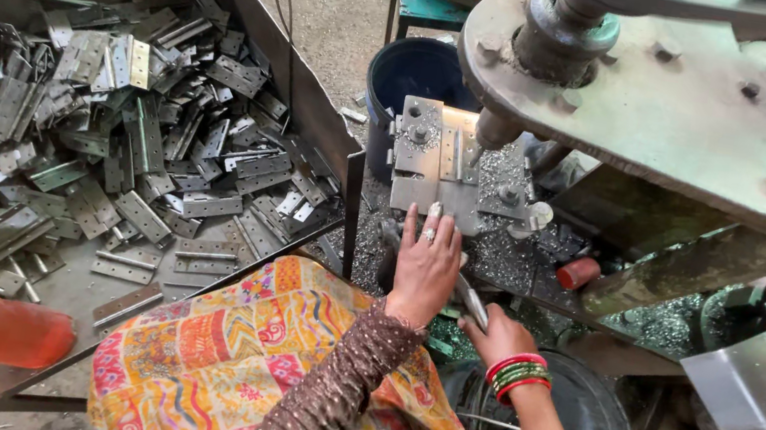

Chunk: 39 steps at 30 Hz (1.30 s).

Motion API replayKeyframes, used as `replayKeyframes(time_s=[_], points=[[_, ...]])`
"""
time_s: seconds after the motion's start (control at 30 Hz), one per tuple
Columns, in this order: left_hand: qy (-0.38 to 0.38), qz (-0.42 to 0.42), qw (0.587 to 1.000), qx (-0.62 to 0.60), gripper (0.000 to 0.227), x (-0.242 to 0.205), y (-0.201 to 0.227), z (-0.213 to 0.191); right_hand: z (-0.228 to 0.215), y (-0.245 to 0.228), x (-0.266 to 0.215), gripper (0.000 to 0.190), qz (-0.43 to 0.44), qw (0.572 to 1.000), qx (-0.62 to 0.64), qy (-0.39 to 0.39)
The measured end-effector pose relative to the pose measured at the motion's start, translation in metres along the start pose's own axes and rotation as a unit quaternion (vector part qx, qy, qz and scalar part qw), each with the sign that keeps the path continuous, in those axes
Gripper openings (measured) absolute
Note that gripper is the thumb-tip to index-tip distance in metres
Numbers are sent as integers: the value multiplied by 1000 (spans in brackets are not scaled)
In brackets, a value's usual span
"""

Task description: The person repeatedly picks up small metal plates from a bin, places them into a press machine, and operates the lever to punch holes. The processed plates are then dropped into a collection bin.

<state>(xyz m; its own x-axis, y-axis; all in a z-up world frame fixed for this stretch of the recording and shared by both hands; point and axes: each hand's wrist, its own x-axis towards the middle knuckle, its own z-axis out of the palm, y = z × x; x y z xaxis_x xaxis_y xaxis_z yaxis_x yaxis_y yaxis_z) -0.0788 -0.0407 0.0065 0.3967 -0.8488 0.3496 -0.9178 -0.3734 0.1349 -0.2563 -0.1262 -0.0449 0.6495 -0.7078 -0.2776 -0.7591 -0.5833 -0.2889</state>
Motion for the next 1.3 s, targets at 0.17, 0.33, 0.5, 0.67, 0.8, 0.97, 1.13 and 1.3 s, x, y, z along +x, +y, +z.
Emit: replayKeyframes(time_s=[0.17, 0.33, 0.5, 0.67, 0.8, 0.97, 1.13, 1.3], points=[[-7, -24, 999, 38, 48, 35, -13, 12, 0, 0, -6, 55, 17, 1000, -17, -6], [-207, -70, 976, 21, 54, 98, -37, 24, -4, -4, -4, 52, -7, 1000, -12, -4], [-181, -47, 982, 29, 62, 90, -37, 3, -1, -5, -9, 51, 11, 1000, -13, -18], [-4, 11, 998, 65, 44, 8, 2, -13, 0, -1, -4, 55, -3, 1000, -22, -7], [165, 17, 985, 51, 35, -20, 2, -5, 10, -1, -5, 55, 1, 1000, -17, -7], [182, 97, 976, -74, 18, -9, -11, -9, 6, 2, -2, 51, -1, 1000, 11, 8], [73, -80, 957, -270, 22, 11, -14, -12, 11, 3, -3, 52, -12, 1000, -17, 1], [171, 32, 983, 64, 17, 42, -26, 8, 11, 2, -4, 52, 0, 1000, -13, -7]])
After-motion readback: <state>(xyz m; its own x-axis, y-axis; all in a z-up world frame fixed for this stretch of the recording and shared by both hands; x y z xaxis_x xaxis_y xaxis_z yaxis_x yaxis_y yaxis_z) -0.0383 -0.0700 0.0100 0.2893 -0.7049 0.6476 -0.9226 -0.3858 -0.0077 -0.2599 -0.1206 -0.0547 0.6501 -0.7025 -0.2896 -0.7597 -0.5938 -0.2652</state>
